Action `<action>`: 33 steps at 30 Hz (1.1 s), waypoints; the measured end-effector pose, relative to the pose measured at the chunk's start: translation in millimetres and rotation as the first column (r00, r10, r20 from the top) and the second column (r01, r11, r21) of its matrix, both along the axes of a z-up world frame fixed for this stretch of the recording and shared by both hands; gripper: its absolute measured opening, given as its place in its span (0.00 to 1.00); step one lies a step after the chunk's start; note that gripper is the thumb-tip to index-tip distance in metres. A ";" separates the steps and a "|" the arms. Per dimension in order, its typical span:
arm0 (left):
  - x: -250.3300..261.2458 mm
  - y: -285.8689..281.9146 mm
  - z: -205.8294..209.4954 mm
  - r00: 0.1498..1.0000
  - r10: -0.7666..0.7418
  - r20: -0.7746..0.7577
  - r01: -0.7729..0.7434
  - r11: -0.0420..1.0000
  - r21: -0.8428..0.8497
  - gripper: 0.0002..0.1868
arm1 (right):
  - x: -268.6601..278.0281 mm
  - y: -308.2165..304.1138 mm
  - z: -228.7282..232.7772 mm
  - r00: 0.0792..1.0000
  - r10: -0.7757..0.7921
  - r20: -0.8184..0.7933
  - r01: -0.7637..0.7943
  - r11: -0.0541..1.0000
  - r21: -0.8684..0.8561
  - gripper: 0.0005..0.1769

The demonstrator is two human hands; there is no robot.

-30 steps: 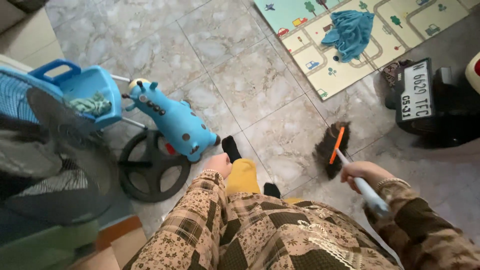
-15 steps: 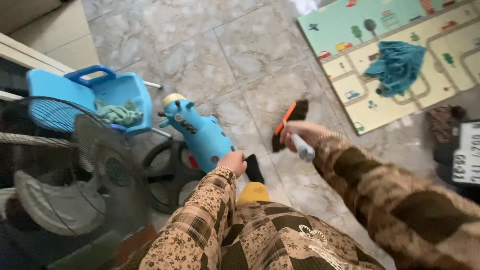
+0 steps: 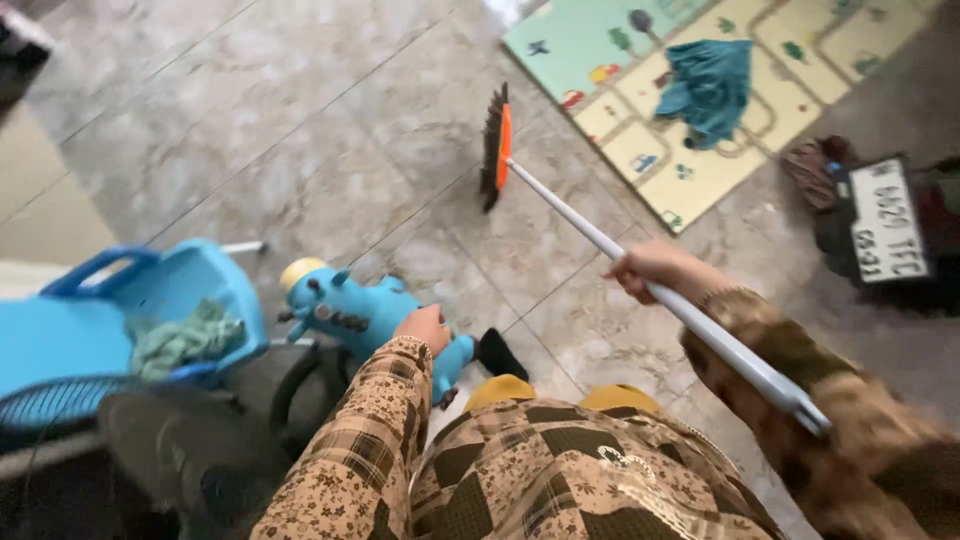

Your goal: Sweeping debris off a tiled floor using a broom and moving it toward a collection point or dustpan.

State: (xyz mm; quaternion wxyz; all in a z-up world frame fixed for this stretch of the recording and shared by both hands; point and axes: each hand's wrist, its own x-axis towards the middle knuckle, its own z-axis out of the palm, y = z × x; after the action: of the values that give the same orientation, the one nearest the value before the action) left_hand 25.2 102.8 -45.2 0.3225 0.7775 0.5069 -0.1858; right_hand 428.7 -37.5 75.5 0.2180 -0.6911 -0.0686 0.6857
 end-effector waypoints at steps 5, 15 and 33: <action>72.3 14.0 37.3 0.987 -0.132 0.094 0.131 0.991 0.018 0.18 | 30.9 -72.9 24.6 0.874 0.181 0.451 -0.158 0.983 -0.089 0.09; 30.3 41.3 63.4 0.994 -0.084 0.073 0.077 0.993 0.085 0.16 | 59.1 -6.6 -150.6 0.856 0.400 0.328 -0.326 0.909 -0.259 0.11; -51.6 48.6 40.8 0.995 0.084 -0.056 -0.082 0.996 0.039 0.17 | -17.8 163.6 9.7 0.986 -0.008 -0.169 0.004 1.000 -0.024 0.06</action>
State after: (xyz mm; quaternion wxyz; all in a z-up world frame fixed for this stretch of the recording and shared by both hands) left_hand -26.4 151.4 -4.4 0.3010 0.7558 0.5513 -0.1852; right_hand 410.8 126.1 85.2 0.2169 -0.6333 -0.0395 0.7418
